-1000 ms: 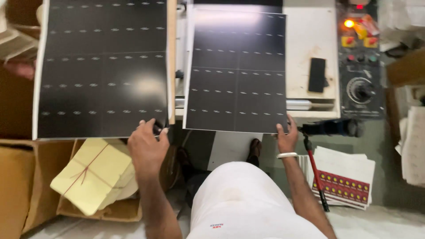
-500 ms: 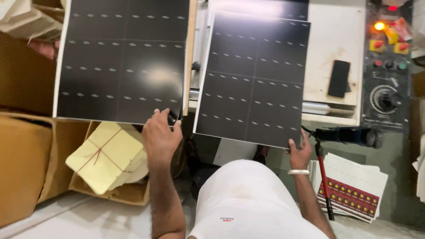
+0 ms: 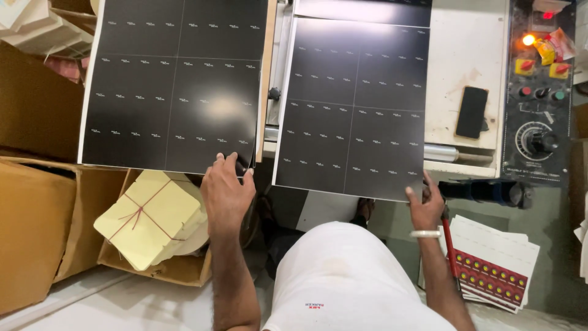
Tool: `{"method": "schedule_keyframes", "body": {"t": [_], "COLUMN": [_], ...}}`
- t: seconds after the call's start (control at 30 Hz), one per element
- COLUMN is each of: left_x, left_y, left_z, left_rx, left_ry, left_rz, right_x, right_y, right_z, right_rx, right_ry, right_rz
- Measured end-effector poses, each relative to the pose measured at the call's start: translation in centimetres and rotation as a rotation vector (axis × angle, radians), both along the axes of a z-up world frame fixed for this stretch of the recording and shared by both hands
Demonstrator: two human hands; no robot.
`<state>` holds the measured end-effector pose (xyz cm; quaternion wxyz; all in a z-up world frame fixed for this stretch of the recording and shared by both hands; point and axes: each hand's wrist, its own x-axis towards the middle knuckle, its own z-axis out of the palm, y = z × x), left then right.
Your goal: The person feeds large black printed sheets one at a time into a laminating machine, guiding each sheet through the rollers by hand. The laminated sheets are lifted off the output side and stacked on a pile beside the machine.
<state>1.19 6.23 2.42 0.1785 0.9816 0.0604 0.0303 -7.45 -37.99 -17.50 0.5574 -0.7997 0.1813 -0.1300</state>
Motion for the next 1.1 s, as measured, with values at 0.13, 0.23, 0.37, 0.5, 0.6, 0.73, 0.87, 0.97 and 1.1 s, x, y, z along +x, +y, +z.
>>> {"method": "schedule_keyframes", "body": {"t": [0.13,0.23,0.37,0.5,0.6,0.73,0.87,0.97,1.1], "left_x": [-0.1,-0.2,-0.4,-0.8,-1.2,-1.1,-0.5,0.1,0.6], "left_y": [-0.1,-0.2,0.0,-0.1,-0.3,-0.5,-0.4,0.8,1.8], "left_z": [0.2,0.3,-0.4,-1.0,-1.1,-1.5,0.8,4.0,4.6], "left_rx": [0.006,-0.013,-0.044,-0.018,-0.029,-0.001,0.053,-0.076,-0.074], "left_ry": [0.033,0.038,0.014,-0.022,-0.056,-0.085,-0.049,0.041,-0.616], "left_rz": [0.023,0.052,0.064,0.019,0.023,0.003,0.002,0.064,0.170], "right_x": [3.7,6.0,8.8,11.2,12.1,11.8,9.5,7.7,6.5], "right_y": [0.3,-1.0,-2.5,-3.3,-3.2,0.3,5.7,8.1,9.6], "right_z": [3.1,1.8,-0.1,-0.9,0.0,2.3,5.0,5.0,5.0], "right_rx": [-0.166,-0.310,-0.552,-0.777,-0.794,-0.658,-0.502,-0.472,-0.349], "right_ry": [0.102,0.235,0.189,0.180,0.174,0.093,0.056,0.063,0.018], "right_rz": [-0.016,-0.070,-0.011,0.026,0.005,0.000,0.087,0.163,0.273]}}
